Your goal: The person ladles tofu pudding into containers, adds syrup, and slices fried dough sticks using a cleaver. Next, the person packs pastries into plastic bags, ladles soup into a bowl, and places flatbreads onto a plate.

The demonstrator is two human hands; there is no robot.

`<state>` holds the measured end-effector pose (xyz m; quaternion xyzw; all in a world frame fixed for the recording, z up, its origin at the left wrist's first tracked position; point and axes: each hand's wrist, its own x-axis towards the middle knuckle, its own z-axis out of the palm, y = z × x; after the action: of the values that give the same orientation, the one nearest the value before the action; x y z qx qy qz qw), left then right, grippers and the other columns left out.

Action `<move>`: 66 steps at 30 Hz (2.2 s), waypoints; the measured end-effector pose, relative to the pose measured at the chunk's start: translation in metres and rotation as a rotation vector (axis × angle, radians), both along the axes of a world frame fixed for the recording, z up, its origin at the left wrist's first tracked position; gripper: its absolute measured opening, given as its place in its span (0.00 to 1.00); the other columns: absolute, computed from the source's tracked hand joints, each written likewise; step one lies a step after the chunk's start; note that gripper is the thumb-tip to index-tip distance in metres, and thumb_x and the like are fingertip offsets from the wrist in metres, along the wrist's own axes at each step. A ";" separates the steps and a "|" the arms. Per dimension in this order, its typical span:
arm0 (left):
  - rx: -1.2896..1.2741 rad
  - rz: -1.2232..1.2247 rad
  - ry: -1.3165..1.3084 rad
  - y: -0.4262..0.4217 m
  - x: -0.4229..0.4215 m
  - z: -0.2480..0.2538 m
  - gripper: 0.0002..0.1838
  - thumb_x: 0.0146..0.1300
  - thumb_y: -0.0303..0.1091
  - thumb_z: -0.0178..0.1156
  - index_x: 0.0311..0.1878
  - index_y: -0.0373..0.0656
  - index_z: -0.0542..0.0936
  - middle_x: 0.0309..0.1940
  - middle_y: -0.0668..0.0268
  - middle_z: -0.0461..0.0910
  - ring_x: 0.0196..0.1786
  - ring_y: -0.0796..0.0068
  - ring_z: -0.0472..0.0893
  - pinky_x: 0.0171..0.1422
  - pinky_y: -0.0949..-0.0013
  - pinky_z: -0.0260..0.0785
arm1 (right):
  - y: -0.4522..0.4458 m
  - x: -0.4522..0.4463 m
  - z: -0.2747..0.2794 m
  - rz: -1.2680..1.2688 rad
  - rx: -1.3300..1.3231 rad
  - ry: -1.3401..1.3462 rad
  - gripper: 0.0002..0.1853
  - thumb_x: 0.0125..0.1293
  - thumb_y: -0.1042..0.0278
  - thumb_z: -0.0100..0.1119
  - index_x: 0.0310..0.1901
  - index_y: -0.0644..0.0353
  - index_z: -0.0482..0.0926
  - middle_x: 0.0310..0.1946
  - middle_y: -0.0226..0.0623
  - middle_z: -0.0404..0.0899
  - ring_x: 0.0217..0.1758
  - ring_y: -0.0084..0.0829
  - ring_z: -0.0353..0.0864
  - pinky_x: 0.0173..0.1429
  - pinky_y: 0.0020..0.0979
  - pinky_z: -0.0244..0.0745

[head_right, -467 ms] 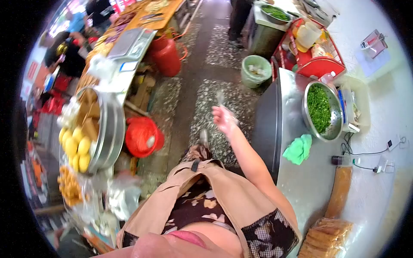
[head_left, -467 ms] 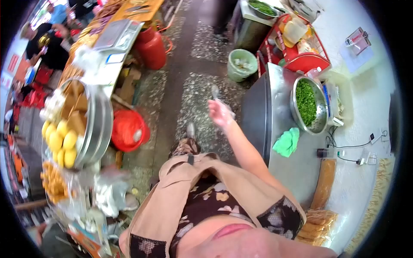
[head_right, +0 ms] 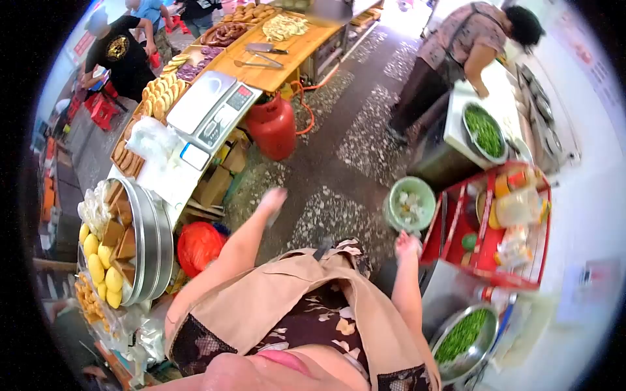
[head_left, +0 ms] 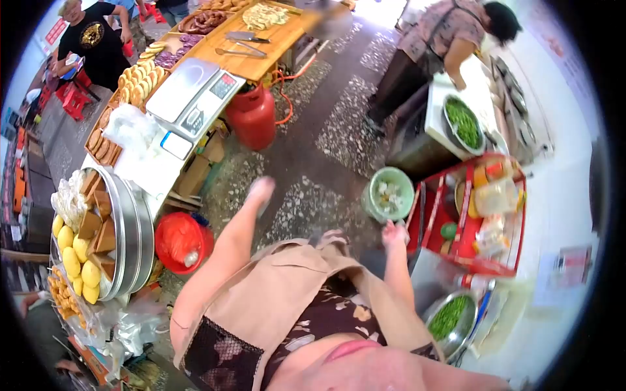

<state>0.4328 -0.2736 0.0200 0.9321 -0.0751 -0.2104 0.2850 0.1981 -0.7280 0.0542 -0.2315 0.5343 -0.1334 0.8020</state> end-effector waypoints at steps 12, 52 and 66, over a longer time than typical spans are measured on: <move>0.211 -0.432 -0.201 -0.210 0.284 0.121 0.12 0.53 0.34 0.52 0.36 0.39 0.80 0.33 0.50 0.80 0.37 0.49 0.80 0.43 0.52 0.73 | -0.183 0.296 -0.057 -0.107 0.349 -0.036 0.21 0.67 0.50 0.42 0.50 0.59 0.71 0.40 0.37 0.78 0.34 0.32 0.79 0.31 0.29 0.74; -1.933 1.268 -0.950 -0.243 0.963 0.295 0.49 0.56 0.77 0.37 0.72 0.52 0.49 0.68 0.62 0.58 0.71 0.63 0.55 0.72 0.47 0.42 | 0.085 1.260 0.249 1.429 -1.155 -2.341 0.15 0.51 0.79 0.60 0.43 0.56 0.78 0.30 0.42 0.80 0.29 0.42 0.79 0.32 0.38 0.74; -1.622 1.805 -1.050 -0.223 0.821 0.266 0.25 0.64 0.57 0.50 0.57 0.50 0.72 0.50 0.70 0.75 0.53 0.76 0.73 0.58 0.67 0.63 | 0.128 1.166 0.239 1.765 -0.739 -2.595 0.06 0.53 0.76 0.58 0.34 0.57 0.77 0.19 0.38 0.72 0.22 0.40 0.74 0.25 0.37 0.69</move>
<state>1.2542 -0.4963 0.2857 0.1908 0.3634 0.5401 0.7347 1.3643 -0.5999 0.2935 0.3589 0.8242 -0.1357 -0.4164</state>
